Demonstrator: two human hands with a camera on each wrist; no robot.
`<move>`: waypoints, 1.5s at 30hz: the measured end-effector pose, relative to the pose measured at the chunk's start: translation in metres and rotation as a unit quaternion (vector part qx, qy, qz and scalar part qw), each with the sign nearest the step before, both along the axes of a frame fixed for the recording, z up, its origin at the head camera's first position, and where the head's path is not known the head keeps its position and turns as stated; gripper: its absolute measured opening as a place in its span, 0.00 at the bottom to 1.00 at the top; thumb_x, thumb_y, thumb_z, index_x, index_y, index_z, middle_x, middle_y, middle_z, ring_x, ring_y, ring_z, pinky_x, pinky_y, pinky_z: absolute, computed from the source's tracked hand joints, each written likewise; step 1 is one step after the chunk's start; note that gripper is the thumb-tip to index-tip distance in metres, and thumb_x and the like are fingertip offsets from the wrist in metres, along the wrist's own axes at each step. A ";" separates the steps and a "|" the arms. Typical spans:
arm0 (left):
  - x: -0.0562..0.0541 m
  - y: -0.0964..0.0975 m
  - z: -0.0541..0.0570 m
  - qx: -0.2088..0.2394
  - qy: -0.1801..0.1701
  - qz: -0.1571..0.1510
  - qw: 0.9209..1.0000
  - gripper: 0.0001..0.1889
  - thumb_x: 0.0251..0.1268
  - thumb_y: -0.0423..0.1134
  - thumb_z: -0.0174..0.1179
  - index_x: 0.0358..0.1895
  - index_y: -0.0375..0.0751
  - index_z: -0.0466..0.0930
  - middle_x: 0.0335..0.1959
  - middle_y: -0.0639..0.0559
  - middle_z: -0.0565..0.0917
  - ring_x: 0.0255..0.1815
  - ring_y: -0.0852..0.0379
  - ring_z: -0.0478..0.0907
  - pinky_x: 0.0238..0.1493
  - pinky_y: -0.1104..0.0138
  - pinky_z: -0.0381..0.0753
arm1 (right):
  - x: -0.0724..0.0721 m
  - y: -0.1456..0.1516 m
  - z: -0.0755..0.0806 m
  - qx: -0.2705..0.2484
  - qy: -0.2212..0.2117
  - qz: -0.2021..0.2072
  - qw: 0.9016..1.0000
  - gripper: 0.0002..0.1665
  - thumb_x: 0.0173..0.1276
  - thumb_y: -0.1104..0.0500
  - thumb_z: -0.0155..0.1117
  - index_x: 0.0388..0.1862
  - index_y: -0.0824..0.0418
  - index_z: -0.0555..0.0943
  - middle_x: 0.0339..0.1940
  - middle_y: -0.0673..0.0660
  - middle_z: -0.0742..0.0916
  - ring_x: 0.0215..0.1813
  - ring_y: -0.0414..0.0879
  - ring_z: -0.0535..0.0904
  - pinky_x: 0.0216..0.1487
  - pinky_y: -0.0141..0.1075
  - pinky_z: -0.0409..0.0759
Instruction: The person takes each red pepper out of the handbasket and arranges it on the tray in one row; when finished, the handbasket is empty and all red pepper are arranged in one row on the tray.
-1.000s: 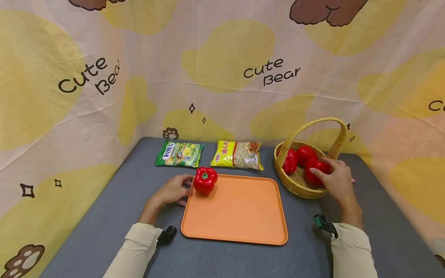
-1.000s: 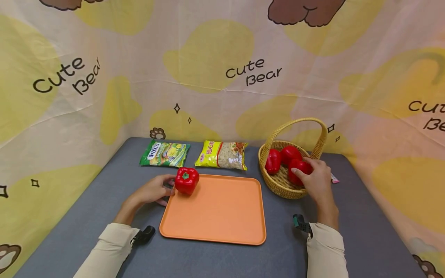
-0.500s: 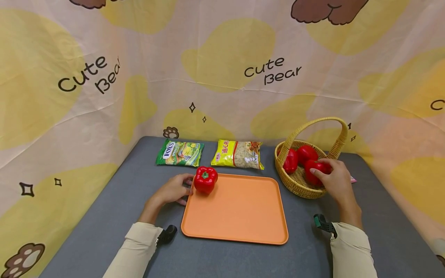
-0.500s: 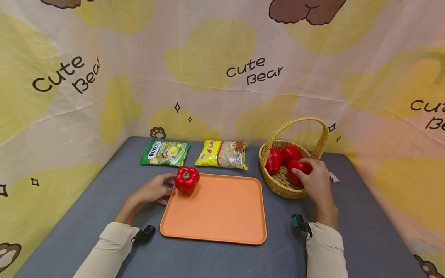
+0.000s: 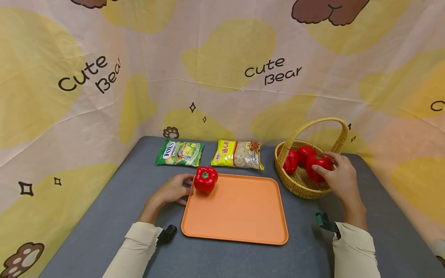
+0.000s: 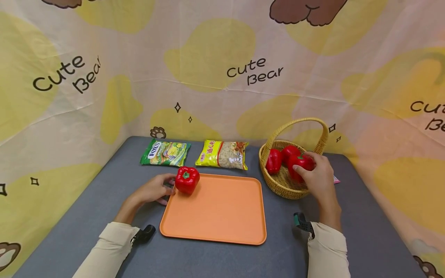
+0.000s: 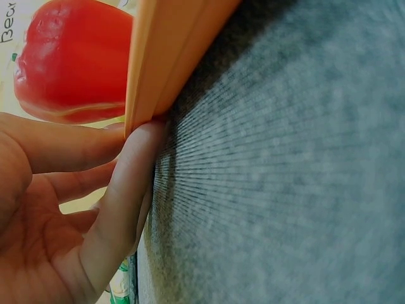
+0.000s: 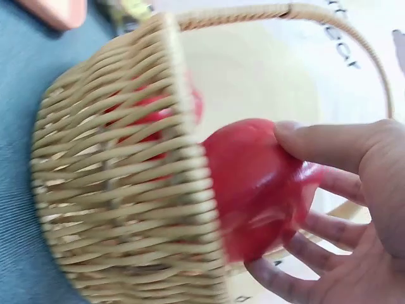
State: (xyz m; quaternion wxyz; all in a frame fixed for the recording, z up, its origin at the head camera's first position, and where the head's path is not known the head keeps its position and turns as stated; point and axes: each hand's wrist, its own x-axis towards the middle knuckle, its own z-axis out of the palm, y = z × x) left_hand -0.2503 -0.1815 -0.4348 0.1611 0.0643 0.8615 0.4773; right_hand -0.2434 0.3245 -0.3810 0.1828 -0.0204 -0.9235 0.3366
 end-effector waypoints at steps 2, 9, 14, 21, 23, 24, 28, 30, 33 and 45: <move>0.000 0.000 0.000 -0.001 0.002 0.001 1.000 0.30 0.69 0.26 0.60 0.74 0.28 0.69 0.60 0.34 0.79 0.46 0.49 0.84 0.33 0.57 0.93 | 0.003 -0.002 0.008 -0.005 0.004 0.004 1.000 0.39 0.72 0.50 0.73 0.75 0.67 0.73 0.68 0.75 0.75 0.66 0.72 0.71 0.59 0.66 0.74; 0.000 -0.001 -0.001 0.002 0.005 0.000 1.000 0.30 0.69 0.27 0.60 0.74 0.28 0.69 0.60 0.34 0.79 0.47 0.49 0.84 0.33 0.56 0.93 | 0.015 -0.013 0.030 -0.018 0.026 0.017 0.999 0.42 0.72 0.46 0.73 0.79 0.60 0.71 0.70 0.71 0.79 0.64 0.66 0.73 0.53 0.43 0.76; -0.001 -0.002 -0.001 0.003 0.006 -0.002 1.000 0.30 0.69 0.27 0.60 0.74 0.28 0.69 0.61 0.34 0.79 0.47 0.49 0.84 0.33 0.56 0.93 | 0.023 -0.020 0.043 -0.059 0.039 0.028 0.997 0.41 0.69 0.45 0.76 0.78 0.52 0.74 0.69 0.64 0.81 0.63 0.46 0.75 0.44 0.22 0.73; -0.001 -0.002 -0.001 0.004 0.005 -0.004 1.000 0.30 0.69 0.27 0.60 0.74 0.28 0.69 0.60 0.34 0.79 0.46 0.49 0.84 0.33 0.56 0.93 | 0.033 -0.030 0.056 -0.118 0.037 0.106 0.987 0.39 0.70 0.53 0.76 0.78 0.50 0.74 0.65 0.45 0.82 0.62 0.33 0.74 0.46 0.18 0.80; -0.001 -0.002 -0.001 0.005 0.005 -0.003 1.000 0.30 0.69 0.27 0.60 0.74 0.28 0.69 0.60 0.34 0.79 0.46 0.49 0.84 0.33 0.56 0.93 | 0.034 -0.036 0.058 -0.129 0.035 0.132 0.982 0.39 0.70 0.56 0.76 0.79 0.52 0.74 0.64 0.45 0.82 0.61 0.34 0.76 0.49 0.18 0.81; -0.001 -0.002 -0.001 0.005 0.005 -0.003 1.000 0.30 0.69 0.27 0.60 0.74 0.28 0.69 0.60 0.34 0.79 0.46 0.49 0.84 0.33 0.56 0.93 | 0.034 -0.039 0.059 -0.133 0.031 0.141 0.980 0.39 0.70 0.57 0.75 0.79 0.53 0.74 0.64 0.46 0.82 0.59 0.34 0.78 0.49 0.19 0.82; -0.001 -0.002 -0.002 0.003 0.003 -0.001 1.000 0.30 0.69 0.27 0.61 0.74 0.28 0.69 0.61 0.34 0.79 0.47 0.49 0.84 0.33 0.56 0.93 | 0.034 -0.054 0.058 -0.142 0.016 0.170 0.975 0.39 0.71 0.57 0.76 0.79 0.52 0.74 0.66 0.52 0.81 0.55 0.38 0.83 0.48 0.23 0.86; -0.001 -0.002 -0.002 0.001 -0.001 -0.001 1.000 0.30 0.69 0.27 0.61 0.74 0.28 0.69 0.61 0.34 0.79 0.47 0.49 0.84 0.34 0.57 0.93 | 0.034 -0.064 0.057 -0.132 0.014 0.179 0.975 0.39 0.71 0.56 0.76 0.79 0.50 0.74 0.68 0.54 0.81 0.57 0.44 0.82 0.48 0.24 0.86; -0.002 -0.002 -0.002 0.002 -0.005 -0.001 1.000 0.31 0.69 0.27 0.61 0.75 0.28 0.68 0.62 0.34 0.79 0.47 0.49 0.84 0.34 0.57 0.93 | 0.031 -0.078 0.053 -0.120 0.023 0.196 0.973 0.38 0.70 0.56 0.77 0.77 0.49 0.76 0.69 0.58 0.81 0.60 0.53 0.79 0.48 0.24 0.85; -0.001 -0.001 -0.001 0.001 -0.006 0.002 1.000 0.31 0.70 0.26 0.60 0.75 0.28 0.68 0.62 0.33 0.79 0.47 0.49 0.84 0.34 0.57 0.93 | 0.016 -0.135 0.024 -0.127 -0.006 0.273 0.954 0.43 0.61 0.61 0.83 0.75 0.56 0.77 0.68 0.59 0.82 0.64 0.57 0.82 0.60 0.46 0.88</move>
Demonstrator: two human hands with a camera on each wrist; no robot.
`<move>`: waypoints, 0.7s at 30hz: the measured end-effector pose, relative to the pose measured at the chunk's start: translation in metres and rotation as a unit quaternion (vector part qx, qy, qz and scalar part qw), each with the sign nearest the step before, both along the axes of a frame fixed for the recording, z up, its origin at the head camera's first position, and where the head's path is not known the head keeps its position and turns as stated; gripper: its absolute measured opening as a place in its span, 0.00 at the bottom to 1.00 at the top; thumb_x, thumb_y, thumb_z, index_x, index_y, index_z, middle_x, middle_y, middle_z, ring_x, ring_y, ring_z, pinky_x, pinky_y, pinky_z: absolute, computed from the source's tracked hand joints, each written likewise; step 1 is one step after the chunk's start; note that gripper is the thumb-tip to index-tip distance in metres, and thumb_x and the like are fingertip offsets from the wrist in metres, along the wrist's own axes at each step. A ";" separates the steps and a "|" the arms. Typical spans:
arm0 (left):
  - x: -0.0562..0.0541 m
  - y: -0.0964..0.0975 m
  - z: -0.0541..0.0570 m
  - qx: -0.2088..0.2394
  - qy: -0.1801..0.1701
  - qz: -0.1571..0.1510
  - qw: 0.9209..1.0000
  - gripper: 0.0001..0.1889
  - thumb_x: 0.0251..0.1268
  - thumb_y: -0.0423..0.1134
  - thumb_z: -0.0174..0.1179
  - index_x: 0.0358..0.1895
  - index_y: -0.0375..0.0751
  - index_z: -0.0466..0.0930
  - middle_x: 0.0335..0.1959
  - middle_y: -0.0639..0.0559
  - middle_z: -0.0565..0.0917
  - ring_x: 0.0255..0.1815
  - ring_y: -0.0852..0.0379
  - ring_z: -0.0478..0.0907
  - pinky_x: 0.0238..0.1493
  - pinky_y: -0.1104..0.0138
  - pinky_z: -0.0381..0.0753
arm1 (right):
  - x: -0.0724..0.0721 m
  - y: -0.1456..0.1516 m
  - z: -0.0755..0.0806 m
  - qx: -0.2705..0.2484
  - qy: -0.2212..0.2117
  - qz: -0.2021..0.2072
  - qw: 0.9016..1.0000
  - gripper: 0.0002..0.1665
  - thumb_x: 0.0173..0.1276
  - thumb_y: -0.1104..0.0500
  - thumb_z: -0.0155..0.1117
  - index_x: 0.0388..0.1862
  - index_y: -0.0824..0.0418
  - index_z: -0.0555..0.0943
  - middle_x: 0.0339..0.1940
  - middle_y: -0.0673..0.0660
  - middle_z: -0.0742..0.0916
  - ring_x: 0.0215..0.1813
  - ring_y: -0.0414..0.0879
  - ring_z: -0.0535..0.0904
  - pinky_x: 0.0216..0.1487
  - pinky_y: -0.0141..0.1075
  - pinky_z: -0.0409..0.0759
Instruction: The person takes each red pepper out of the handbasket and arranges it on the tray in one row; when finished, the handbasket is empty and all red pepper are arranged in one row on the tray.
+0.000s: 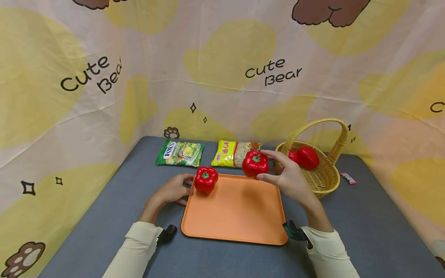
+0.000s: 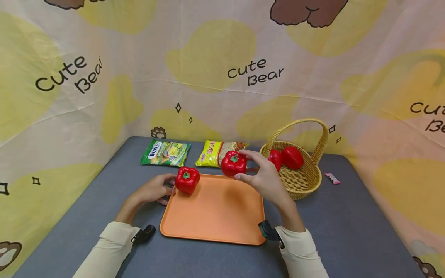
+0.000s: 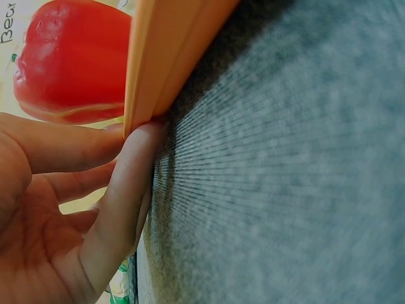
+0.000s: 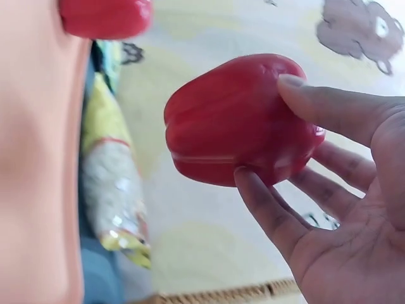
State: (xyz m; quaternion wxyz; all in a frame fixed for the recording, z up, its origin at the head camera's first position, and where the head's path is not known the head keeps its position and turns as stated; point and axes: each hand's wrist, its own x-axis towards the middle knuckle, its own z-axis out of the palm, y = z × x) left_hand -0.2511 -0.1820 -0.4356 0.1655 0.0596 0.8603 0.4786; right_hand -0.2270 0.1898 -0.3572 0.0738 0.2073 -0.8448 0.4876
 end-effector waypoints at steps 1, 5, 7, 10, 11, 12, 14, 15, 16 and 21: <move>0.000 0.000 0.000 0.001 0.000 0.000 1.000 0.31 0.70 0.26 0.60 0.75 0.28 0.68 0.62 0.33 0.78 0.47 0.49 0.84 0.34 0.57 0.93 | -0.001 -0.004 -0.003 -0.002 -0.004 0.008 1.000 0.43 0.61 0.63 0.83 0.75 0.57 0.76 0.68 0.60 0.82 0.65 0.59 0.81 0.60 0.51 0.88; 0.001 0.000 0.001 0.002 0.002 0.000 1.000 0.30 0.70 0.26 0.60 0.75 0.27 0.68 0.62 0.33 0.78 0.47 0.49 0.84 0.33 0.56 0.93 | -0.005 -0.018 -0.014 0.002 -0.013 0.027 1.000 0.44 0.61 0.66 0.81 0.76 0.59 0.75 0.70 0.62 0.80 0.68 0.61 0.79 0.60 0.55 0.87; 0.001 0.001 0.001 0.002 0.001 0.001 1.000 0.30 0.70 0.26 0.60 0.75 0.27 0.68 0.62 0.33 0.78 0.47 0.49 0.84 0.33 0.57 0.93 | -0.005 -0.024 -0.019 0.008 -0.009 0.029 1.000 0.44 0.62 0.65 0.82 0.76 0.58 0.75 0.71 0.61 0.80 0.70 0.61 0.78 0.60 0.57 0.87; 0.001 0.001 0.001 -0.002 0.000 0.004 1.000 0.30 0.70 0.26 0.60 0.75 0.27 0.68 0.62 0.33 0.78 0.47 0.49 0.84 0.33 0.57 0.93 | -0.007 -0.031 -0.026 0.016 0.002 0.030 0.999 0.43 0.62 0.63 0.82 0.76 0.56 0.76 0.70 0.59 0.81 0.69 0.60 0.80 0.60 0.58 0.87; 0.001 0.001 0.001 -0.004 0.000 0.004 1.000 0.30 0.70 0.26 0.60 0.75 0.27 0.68 0.62 0.33 0.78 0.47 0.49 0.84 0.33 0.57 0.93 | -0.008 -0.033 -0.028 0.016 0.005 0.032 0.999 0.43 0.61 0.63 0.82 0.76 0.55 0.76 0.70 0.59 0.82 0.68 0.59 0.81 0.61 0.57 0.87; 0.001 0.001 0.001 -0.004 0.000 0.004 1.000 0.30 0.70 0.26 0.60 0.75 0.27 0.68 0.62 0.33 0.79 0.47 0.49 0.84 0.33 0.57 0.93 | -0.009 -0.035 -0.031 0.012 0.004 0.034 0.999 0.43 0.61 0.64 0.82 0.75 0.55 0.77 0.69 0.58 0.82 0.67 0.58 0.81 0.61 0.57 0.86; 0.001 0.001 0.001 -0.003 0.001 0.004 1.000 0.30 0.70 0.26 0.60 0.75 0.27 0.68 0.62 0.33 0.79 0.47 0.49 0.84 0.34 0.57 0.93 | -0.010 -0.039 -0.036 0.008 0.001 0.040 0.999 0.42 0.61 0.65 0.82 0.75 0.54 0.77 0.69 0.58 0.82 0.65 0.58 0.82 0.61 0.54 0.87; 0.001 0.001 0.001 -0.002 0.002 0.003 1.000 0.30 0.70 0.26 0.60 0.75 0.27 0.68 0.61 0.33 0.78 0.47 0.48 0.84 0.34 0.57 0.93 | -0.011 -0.041 -0.038 0.006 0.000 0.045 0.999 0.42 0.61 0.65 0.81 0.75 0.55 0.77 0.68 0.58 0.82 0.65 0.58 0.83 0.62 0.53 0.87; 0.001 0.001 0.001 -0.001 0.003 0.002 1.000 0.30 0.70 0.27 0.60 0.75 0.27 0.68 0.61 0.33 0.78 0.47 0.49 0.84 0.34 0.57 0.93 | -0.011 -0.043 -0.040 0.005 -0.005 0.048 0.999 0.42 0.62 0.66 0.81 0.75 0.55 0.77 0.68 0.58 0.82 0.65 0.58 0.82 0.62 0.52 0.87; 0.001 0.001 0.002 0.002 0.005 0.000 1.000 0.30 0.70 0.27 0.60 0.75 0.27 0.69 0.61 0.33 0.78 0.46 0.48 0.84 0.34 0.56 0.93 | -0.012 -0.049 -0.048 0.026 -0.025 0.053 0.998 0.42 0.62 0.64 0.81 0.76 0.57 0.76 0.71 0.59 0.81 0.67 0.60 0.81 0.63 0.52 0.87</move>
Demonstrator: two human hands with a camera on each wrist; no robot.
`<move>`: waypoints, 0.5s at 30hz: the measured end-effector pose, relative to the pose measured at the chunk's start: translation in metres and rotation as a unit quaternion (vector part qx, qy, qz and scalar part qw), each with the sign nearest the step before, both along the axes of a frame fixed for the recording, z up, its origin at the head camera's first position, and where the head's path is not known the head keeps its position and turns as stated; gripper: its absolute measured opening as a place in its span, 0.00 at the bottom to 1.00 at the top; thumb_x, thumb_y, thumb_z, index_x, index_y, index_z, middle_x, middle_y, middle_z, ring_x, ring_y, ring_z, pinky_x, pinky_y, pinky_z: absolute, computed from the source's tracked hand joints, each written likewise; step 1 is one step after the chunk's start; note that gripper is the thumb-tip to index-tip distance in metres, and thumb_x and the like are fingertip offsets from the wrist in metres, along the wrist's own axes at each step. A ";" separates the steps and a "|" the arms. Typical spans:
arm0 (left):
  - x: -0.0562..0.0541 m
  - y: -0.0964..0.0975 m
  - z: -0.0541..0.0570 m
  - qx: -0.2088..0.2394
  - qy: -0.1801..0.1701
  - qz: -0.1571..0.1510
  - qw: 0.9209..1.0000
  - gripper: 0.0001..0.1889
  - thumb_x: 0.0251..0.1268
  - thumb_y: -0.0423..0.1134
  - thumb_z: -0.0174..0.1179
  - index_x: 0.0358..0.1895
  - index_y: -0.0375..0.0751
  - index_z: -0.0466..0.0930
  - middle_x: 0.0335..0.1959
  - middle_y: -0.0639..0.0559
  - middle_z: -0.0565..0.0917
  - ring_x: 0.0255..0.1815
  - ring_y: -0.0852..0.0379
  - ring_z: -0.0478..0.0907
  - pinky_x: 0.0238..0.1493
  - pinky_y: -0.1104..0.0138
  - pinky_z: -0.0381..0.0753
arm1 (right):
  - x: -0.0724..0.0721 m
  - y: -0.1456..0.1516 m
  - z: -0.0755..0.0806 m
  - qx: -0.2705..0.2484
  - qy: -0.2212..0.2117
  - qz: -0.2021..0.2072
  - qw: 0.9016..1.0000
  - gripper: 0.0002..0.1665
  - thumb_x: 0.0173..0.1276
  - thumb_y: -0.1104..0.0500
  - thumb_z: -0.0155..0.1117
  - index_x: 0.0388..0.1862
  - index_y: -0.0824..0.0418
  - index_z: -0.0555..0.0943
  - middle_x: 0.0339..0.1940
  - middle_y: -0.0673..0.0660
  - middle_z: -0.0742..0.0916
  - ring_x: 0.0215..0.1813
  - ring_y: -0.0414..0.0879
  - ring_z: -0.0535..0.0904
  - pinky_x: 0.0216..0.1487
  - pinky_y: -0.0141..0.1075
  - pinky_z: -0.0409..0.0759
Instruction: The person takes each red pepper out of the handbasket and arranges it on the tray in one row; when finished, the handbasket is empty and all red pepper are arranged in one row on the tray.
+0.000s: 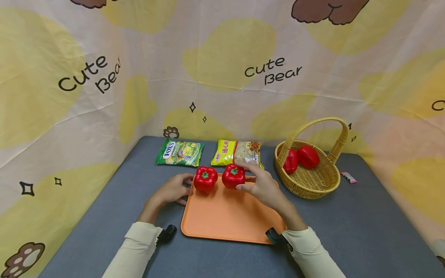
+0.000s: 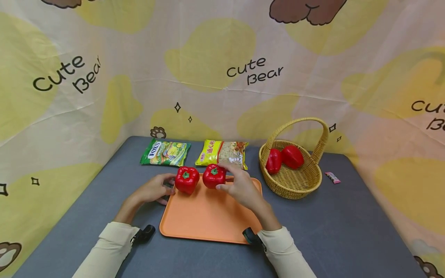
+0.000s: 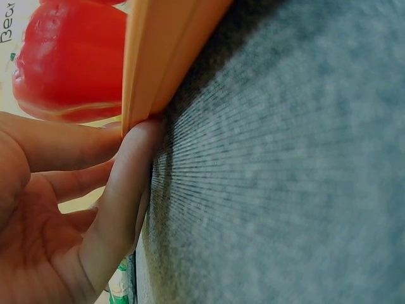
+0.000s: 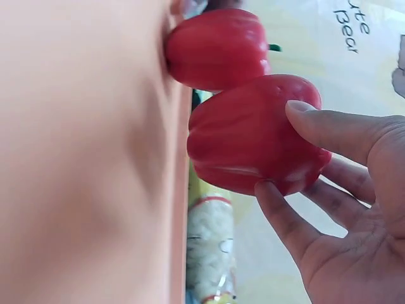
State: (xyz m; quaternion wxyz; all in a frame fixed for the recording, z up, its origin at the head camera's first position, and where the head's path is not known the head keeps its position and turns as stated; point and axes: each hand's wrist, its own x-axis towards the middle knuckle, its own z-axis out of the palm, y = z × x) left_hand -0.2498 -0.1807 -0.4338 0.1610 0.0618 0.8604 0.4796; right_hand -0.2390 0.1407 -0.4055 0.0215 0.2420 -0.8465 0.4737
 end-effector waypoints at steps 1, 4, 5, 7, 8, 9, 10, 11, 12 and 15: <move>0.000 0.000 0.000 0.000 0.000 0.000 1.000 0.30 0.70 0.27 0.60 0.75 0.27 0.69 0.61 0.33 0.78 0.46 0.48 0.84 0.34 0.56 0.93 | 0.000 -0.001 -0.002 0.003 -0.008 0.001 1.000 0.42 0.62 0.64 0.81 0.76 0.57 0.76 0.71 0.59 0.81 0.67 0.60 0.82 0.63 0.53 0.86; 0.000 0.000 0.000 -0.001 -0.002 0.001 1.000 0.30 0.70 0.27 0.61 0.75 0.27 0.69 0.61 0.33 0.78 0.47 0.48 0.84 0.34 0.56 0.93 | 0.000 -0.004 -0.006 0.013 -0.026 0.005 1.000 0.42 0.63 0.63 0.81 0.76 0.58 0.75 0.71 0.60 0.82 0.68 0.59 0.81 0.63 0.52 0.86; 0.000 0.000 0.000 -0.001 -0.003 0.000 1.000 0.30 0.70 0.27 0.61 0.75 0.28 0.68 0.61 0.33 0.78 0.47 0.48 0.84 0.34 0.57 0.93 | -0.001 -0.006 -0.008 0.015 -0.031 0.007 0.999 0.42 0.63 0.63 0.81 0.76 0.58 0.75 0.70 0.60 0.82 0.68 0.59 0.81 0.63 0.52 0.86; -0.001 -0.001 -0.001 -0.001 -0.004 0.001 1.000 0.30 0.70 0.27 0.61 0.75 0.28 0.68 0.62 0.33 0.78 0.47 0.48 0.84 0.34 0.57 0.93 | -0.002 -0.008 -0.010 0.017 -0.039 0.011 0.999 0.42 0.64 0.63 0.80 0.77 0.57 0.74 0.69 0.60 0.82 0.68 0.58 0.82 0.62 0.50 0.87; -0.001 -0.001 -0.001 -0.001 -0.005 0.002 1.000 0.30 0.70 0.27 0.61 0.75 0.28 0.69 0.62 0.33 0.78 0.47 0.48 0.84 0.33 0.57 0.93 | -0.002 -0.009 -0.011 0.021 -0.040 0.010 0.999 0.43 0.65 0.63 0.80 0.77 0.57 0.74 0.70 0.60 0.82 0.68 0.57 0.81 0.62 0.49 0.87; -0.002 -0.001 -0.002 -0.001 -0.006 0.002 1.000 0.30 0.70 0.27 0.61 0.75 0.28 0.69 0.62 0.33 0.78 0.47 0.48 0.84 0.34 0.57 0.93 | -0.002 -0.010 -0.012 0.022 -0.041 0.010 0.999 0.43 0.65 0.63 0.80 0.77 0.56 0.74 0.69 0.60 0.82 0.68 0.57 0.82 0.62 0.48 0.87; -0.002 -0.001 -0.002 0.000 -0.007 0.003 1.000 0.30 0.70 0.27 0.61 0.75 0.28 0.69 0.62 0.33 0.78 0.47 0.48 0.84 0.33 0.57 0.93 | -0.002 -0.011 -0.013 0.024 -0.040 0.008 0.999 0.43 0.65 0.63 0.80 0.78 0.56 0.73 0.70 0.60 0.82 0.68 0.56 0.82 0.62 0.48 0.87; -0.003 -0.001 -0.003 0.000 -0.007 0.003 1.000 0.30 0.70 0.27 0.61 0.75 0.28 0.69 0.62 0.33 0.78 0.46 0.49 0.84 0.33 0.57 0.93 | -0.003 -0.011 -0.013 0.024 -0.040 0.008 0.999 0.43 0.65 0.63 0.80 0.78 0.57 0.73 0.70 0.60 0.82 0.68 0.56 0.82 0.62 0.48 0.87; -0.003 -0.001 -0.003 0.000 -0.007 0.003 1.000 0.30 0.70 0.27 0.61 0.75 0.29 0.69 0.62 0.34 0.78 0.46 0.49 0.84 0.33 0.57 0.93 | -0.003 -0.012 -0.013 0.024 -0.040 0.007 0.999 0.44 0.65 0.63 0.80 0.78 0.57 0.73 0.70 0.60 0.81 0.68 0.56 0.82 0.62 0.48 0.87; -0.004 -0.001 -0.003 0.000 -0.008 0.002 1.000 0.30 0.69 0.27 0.60 0.75 0.29 0.69 0.62 0.34 0.78 0.46 0.49 0.84 0.33 0.57 0.93 | -0.002 -0.013 -0.014 0.023 -0.040 0.005 0.999 0.44 0.65 0.64 0.79 0.78 0.57 0.73 0.71 0.60 0.81 0.68 0.56 0.82 0.63 0.48 0.87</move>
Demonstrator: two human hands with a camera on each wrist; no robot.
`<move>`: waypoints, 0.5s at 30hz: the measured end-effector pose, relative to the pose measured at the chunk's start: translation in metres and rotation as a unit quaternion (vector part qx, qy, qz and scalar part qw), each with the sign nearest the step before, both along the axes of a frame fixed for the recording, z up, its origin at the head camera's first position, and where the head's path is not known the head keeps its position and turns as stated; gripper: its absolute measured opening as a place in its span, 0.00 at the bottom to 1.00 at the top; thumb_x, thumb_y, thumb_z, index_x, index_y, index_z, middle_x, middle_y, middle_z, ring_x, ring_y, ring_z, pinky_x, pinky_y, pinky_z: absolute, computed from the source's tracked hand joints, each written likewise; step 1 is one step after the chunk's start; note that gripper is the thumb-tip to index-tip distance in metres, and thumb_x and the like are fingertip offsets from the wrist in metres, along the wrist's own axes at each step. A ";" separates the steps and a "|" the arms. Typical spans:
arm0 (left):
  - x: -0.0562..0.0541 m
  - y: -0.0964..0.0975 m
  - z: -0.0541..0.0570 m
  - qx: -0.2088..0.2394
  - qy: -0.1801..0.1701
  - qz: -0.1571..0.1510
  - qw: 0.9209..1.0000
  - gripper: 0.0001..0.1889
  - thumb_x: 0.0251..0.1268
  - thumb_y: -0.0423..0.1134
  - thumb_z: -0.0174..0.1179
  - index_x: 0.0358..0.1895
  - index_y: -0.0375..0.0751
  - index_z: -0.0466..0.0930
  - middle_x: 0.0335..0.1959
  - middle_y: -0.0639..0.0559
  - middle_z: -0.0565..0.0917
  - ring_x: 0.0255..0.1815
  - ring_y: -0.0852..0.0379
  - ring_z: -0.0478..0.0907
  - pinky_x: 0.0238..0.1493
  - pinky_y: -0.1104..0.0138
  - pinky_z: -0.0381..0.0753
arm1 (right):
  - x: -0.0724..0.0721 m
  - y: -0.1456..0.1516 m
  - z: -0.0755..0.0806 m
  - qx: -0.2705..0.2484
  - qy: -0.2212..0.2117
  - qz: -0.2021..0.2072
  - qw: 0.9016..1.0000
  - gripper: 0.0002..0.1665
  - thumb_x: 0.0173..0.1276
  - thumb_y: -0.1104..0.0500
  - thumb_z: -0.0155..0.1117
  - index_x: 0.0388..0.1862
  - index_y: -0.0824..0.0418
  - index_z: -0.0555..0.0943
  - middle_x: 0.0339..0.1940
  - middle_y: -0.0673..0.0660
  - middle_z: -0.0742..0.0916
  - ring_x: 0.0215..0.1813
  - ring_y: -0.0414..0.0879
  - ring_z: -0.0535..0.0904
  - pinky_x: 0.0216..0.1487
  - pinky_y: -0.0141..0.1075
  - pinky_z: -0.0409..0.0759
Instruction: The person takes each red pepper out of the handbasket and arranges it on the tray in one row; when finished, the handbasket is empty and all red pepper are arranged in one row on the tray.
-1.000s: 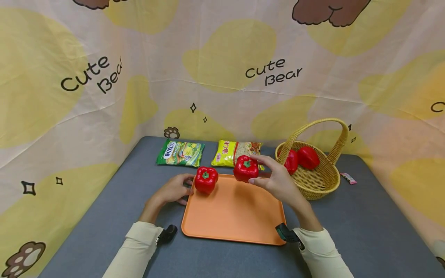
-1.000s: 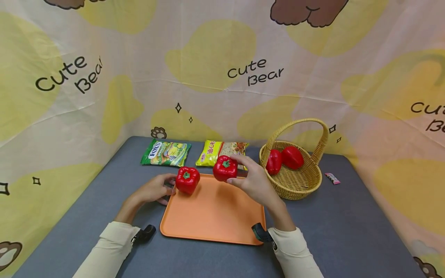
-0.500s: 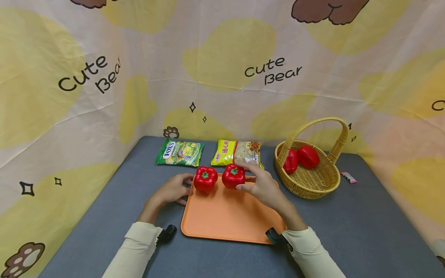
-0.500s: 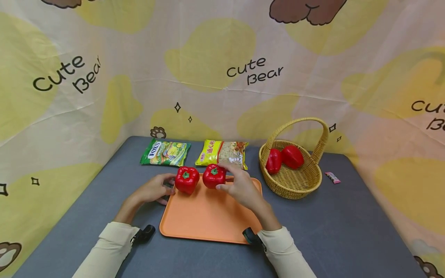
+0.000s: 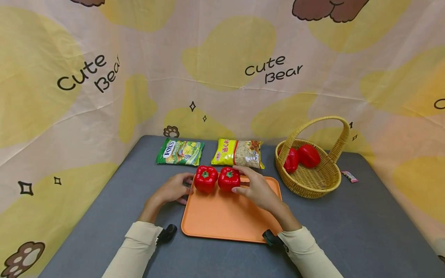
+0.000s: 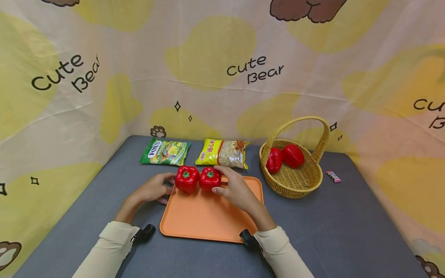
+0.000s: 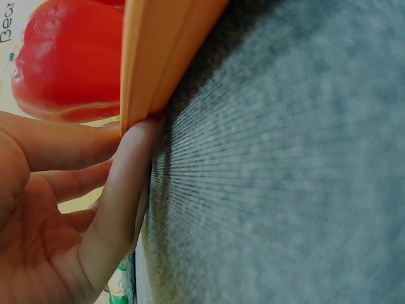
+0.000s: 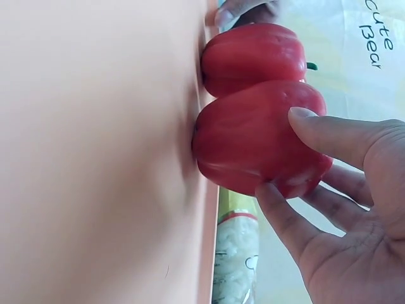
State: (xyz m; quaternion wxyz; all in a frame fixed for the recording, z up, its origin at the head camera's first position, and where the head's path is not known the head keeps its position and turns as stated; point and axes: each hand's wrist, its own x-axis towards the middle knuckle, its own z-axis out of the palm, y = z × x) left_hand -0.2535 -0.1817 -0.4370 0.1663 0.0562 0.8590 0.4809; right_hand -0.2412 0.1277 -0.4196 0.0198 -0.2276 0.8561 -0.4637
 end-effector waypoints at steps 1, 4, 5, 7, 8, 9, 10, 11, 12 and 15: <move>0.000 0.000 0.000 0.000 0.000 0.000 1.000 0.30 0.69 0.27 0.60 0.75 0.29 0.69 0.62 0.34 0.78 0.46 0.49 0.84 0.33 0.57 0.93 | 0.000 0.000 0.000 -0.002 -0.002 0.001 1.000 0.43 0.65 0.64 0.79 0.78 0.57 0.73 0.71 0.60 0.81 0.69 0.57 0.82 0.63 0.48 0.87; 0.001 0.000 0.001 0.001 0.000 -0.001 1.000 0.30 0.70 0.27 0.60 0.75 0.29 0.69 0.62 0.33 0.78 0.46 0.49 0.84 0.34 0.57 0.93 | 0.001 -0.001 0.000 -0.008 -0.013 0.007 1.000 0.43 0.66 0.63 0.79 0.78 0.57 0.73 0.72 0.60 0.80 0.70 0.58 0.81 0.63 0.49 0.87; 0.001 0.000 0.001 0.001 0.000 0.000 1.000 0.30 0.70 0.27 0.60 0.75 0.29 0.69 0.62 0.33 0.78 0.46 0.49 0.84 0.34 0.57 0.93 | 0.001 -0.001 0.000 -0.009 -0.016 0.008 1.000 0.42 0.66 0.63 0.79 0.78 0.56 0.73 0.72 0.60 0.80 0.70 0.59 0.80 0.63 0.49 0.87; 0.001 0.000 0.002 0.001 0.000 -0.001 1.000 0.30 0.70 0.27 0.60 0.75 0.29 0.69 0.62 0.33 0.78 0.46 0.49 0.83 0.34 0.57 0.93 | 0.001 -0.001 -0.001 -0.009 -0.022 0.009 1.000 0.42 0.66 0.62 0.78 0.78 0.56 0.73 0.73 0.60 0.80 0.70 0.59 0.80 0.63 0.50 0.87; 0.001 0.000 0.001 0.002 0.000 -0.001 1.000 0.30 0.70 0.27 0.60 0.75 0.29 0.68 0.62 0.33 0.78 0.46 0.49 0.83 0.34 0.57 0.93 | 0.001 -0.002 -0.001 -0.009 -0.024 0.009 1.000 0.42 0.66 0.62 0.79 0.78 0.56 0.73 0.73 0.60 0.79 0.70 0.59 0.80 0.63 0.50 0.86; 0.001 0.000 0.001 0.001 0.001 -0.001 1.000 0.30 0.70 0.27 0.60 0.75 0.29 0.68 0.62 0.33 0.78 0.46 0.49 0.83 0.34 0.57 0.93 | 0.001 -0.002 -0.001 -0.010 -0.027 0.009 1.000 0.42 0.67 0.62 0.79 0.78 0.56 0.73 0.73 0.59 0.79 0.71 0.59 0.80 0.63 0.49 0.86; 0.001 0.000 0.001 0.001 0.001 -0.001 1.000 0.30 0.70 0.27 0.60 0.75 0.29 0.68 0.62 0.33 0.78 0.46 0.49 0.83 0.34 0.57 0.93 | 0.001 -0.002 -0.001 -0.010 -0.028 0.007 1.000 0.42 0.66 0.62 0.79 0.78 0.56 0.73 0.73 0.59 0.79 0.71 0.58 0.79 0.64 0.49 0.86; 0.001 0.000 0.001 0.001 0.002 -0.002 1.000 0.30 0.70 0.27 0.60 0.75 0.29 0.68 0.62 0.34 0.78 0.46 0.49 0.83 0.34 0.57 0.93 | 0.001 -0.002 -0.001 -0.010 -0.029 0.006 1.000 0.43 0.66 0.61 0.79 0.78 0.56 0.73 0.74 0.59 0.79 0.72 0.58 0.79 0.64 0.49 0.86; 0.001 0.000 0.001 0.001 0.002 -0.002 1.000 0.30 0.70 0.27 0.60 0.75 0.29 0.68 0.62 0.34 0.78 0.46 0.49 0.83 0.34 0.57 0.93 | 0.001 -0.002 -0.001 -0.013 -0.031 0.006 0.999 0.43 0.66 0.62 0.79 0.78 0.57 0.73 0.74 0.59 0.78 0.72 0.58 0.78 0.64 0.50 0.86; 0.001 0.000 0.000 0.001 0.002 0.000 1.000 0.30 0.70 0.27 0.60 0.75 0.29 0.69 0.62 0.34 0.78 0.46 0.49 0.83 0.34 0.57 0.93 | 0.001 -0.002 0.000 -0.012 -0.032 0.004 0.999 0.44 0.66 0.61 0.80 0.78 0.57 0.72 0.74 0.58 0.78 0.74 0.57 0.76 0.64 0.51 0.86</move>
